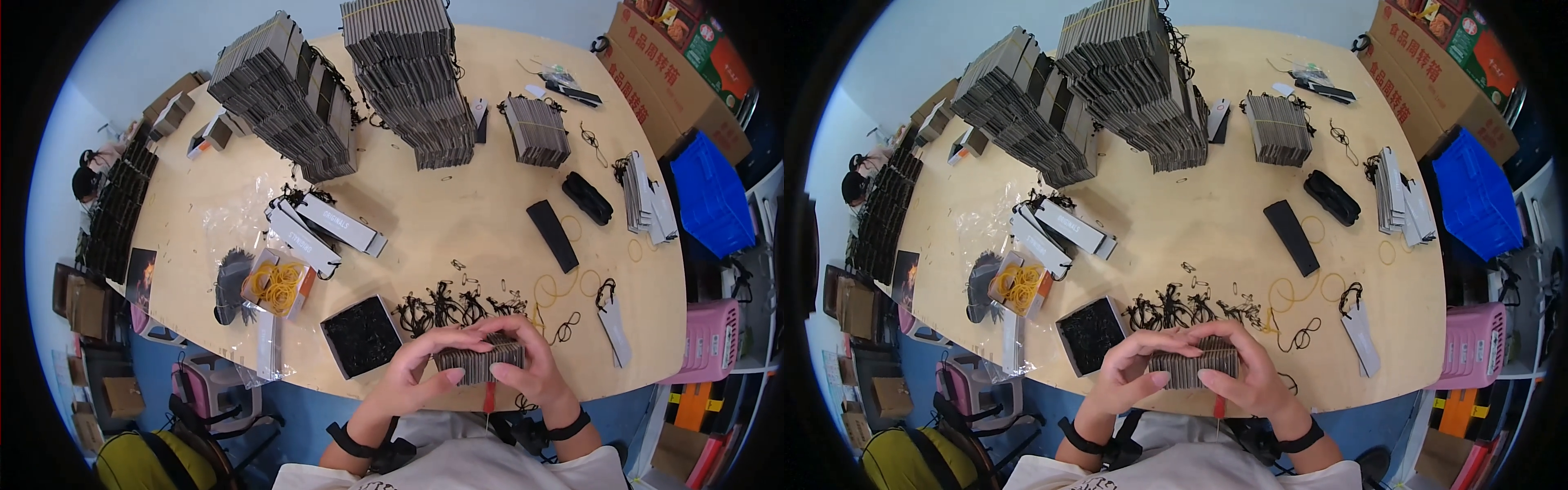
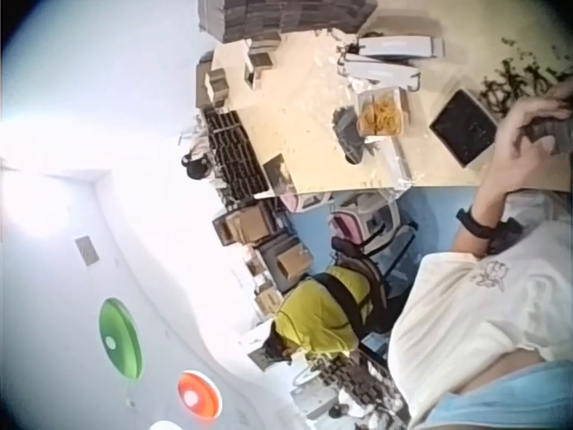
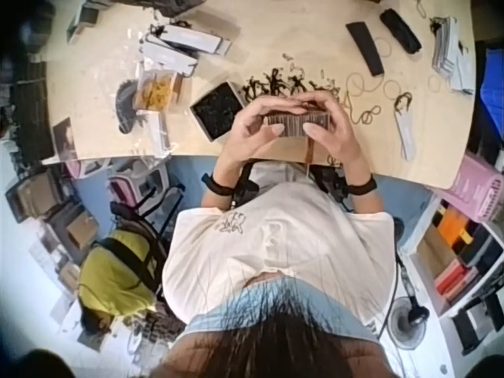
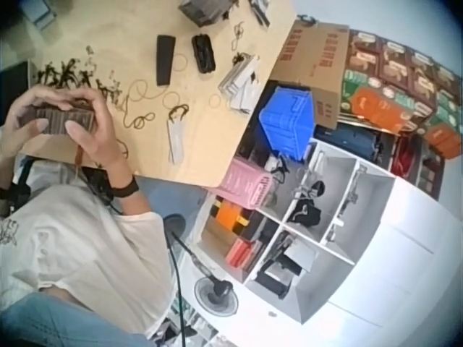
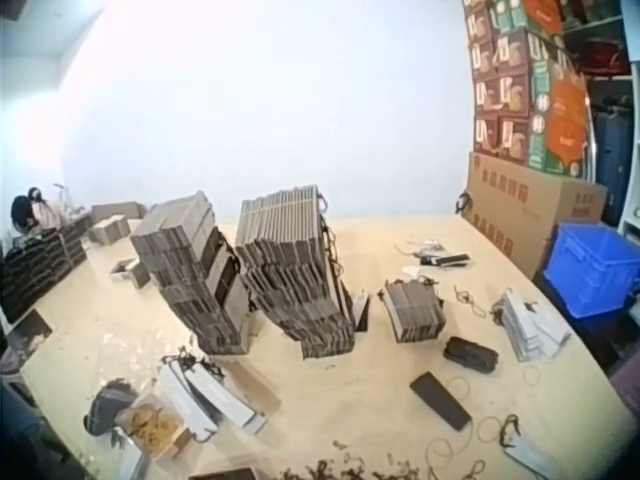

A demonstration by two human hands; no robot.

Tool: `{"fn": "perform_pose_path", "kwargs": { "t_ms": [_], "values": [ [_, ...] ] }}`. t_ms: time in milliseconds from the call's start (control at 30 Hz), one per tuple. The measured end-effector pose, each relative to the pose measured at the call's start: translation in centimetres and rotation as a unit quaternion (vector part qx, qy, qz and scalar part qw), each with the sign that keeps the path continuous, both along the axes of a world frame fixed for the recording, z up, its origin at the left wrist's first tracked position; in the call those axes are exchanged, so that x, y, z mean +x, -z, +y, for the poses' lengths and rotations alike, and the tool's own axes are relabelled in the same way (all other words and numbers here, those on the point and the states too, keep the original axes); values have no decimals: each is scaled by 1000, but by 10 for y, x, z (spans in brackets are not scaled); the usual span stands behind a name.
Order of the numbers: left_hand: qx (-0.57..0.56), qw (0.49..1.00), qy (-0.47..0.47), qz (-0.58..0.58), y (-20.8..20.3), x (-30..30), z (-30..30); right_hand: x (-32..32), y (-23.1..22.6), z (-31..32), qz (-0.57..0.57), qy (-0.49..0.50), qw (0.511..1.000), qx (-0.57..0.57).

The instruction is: Bundling stacks of small black components with rubber bands on a work table.

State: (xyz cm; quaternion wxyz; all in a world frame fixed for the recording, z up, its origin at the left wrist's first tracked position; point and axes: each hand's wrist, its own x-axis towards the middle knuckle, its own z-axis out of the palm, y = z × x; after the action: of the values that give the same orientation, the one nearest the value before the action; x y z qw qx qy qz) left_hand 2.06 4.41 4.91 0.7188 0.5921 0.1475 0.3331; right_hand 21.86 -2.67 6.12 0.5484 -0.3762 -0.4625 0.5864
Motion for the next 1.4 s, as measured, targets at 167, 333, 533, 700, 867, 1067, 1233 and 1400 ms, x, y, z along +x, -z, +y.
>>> {"fn": "perform_pose_path", "kwargs": {
  "t_ms": [167, 333, 533, 700, 867, 1067, 1233, 1400],
  "values": [
    [49, 999, -18, -11, -1, 6, -5, 2, 4, -1, -17, -1, 1000, 3],
    [-47, 998, -38, 17, -10, 10, -12, -1, 4, 3, -31, 39, 999, 5],
    [-56, 997, -59, 12, -10, 13, -12, 0, 4, 2, -27, 29, 999, -5],
    [-84, 994, -66, -8, -13, 18, -12, 0, 0, 1, -1, 22, 999, -26],
    [-66, 996, -60, -15, -7, 14, -14, -2, 0, -3, -23, 32, 999, -33],
    [-64, 996, -51, -33, -4, 16, -14, 2, -7, -1, -54, 12, 997, -47],
    [-47, 996, -66, -39, 2, 18, -18, -3, -11, 0, -86, 24, 995, -47],
    [1, 996, -93, -5, 8, 18, -17, -6, -11, 1, -66, 48, 996, -48]
  ]
}}
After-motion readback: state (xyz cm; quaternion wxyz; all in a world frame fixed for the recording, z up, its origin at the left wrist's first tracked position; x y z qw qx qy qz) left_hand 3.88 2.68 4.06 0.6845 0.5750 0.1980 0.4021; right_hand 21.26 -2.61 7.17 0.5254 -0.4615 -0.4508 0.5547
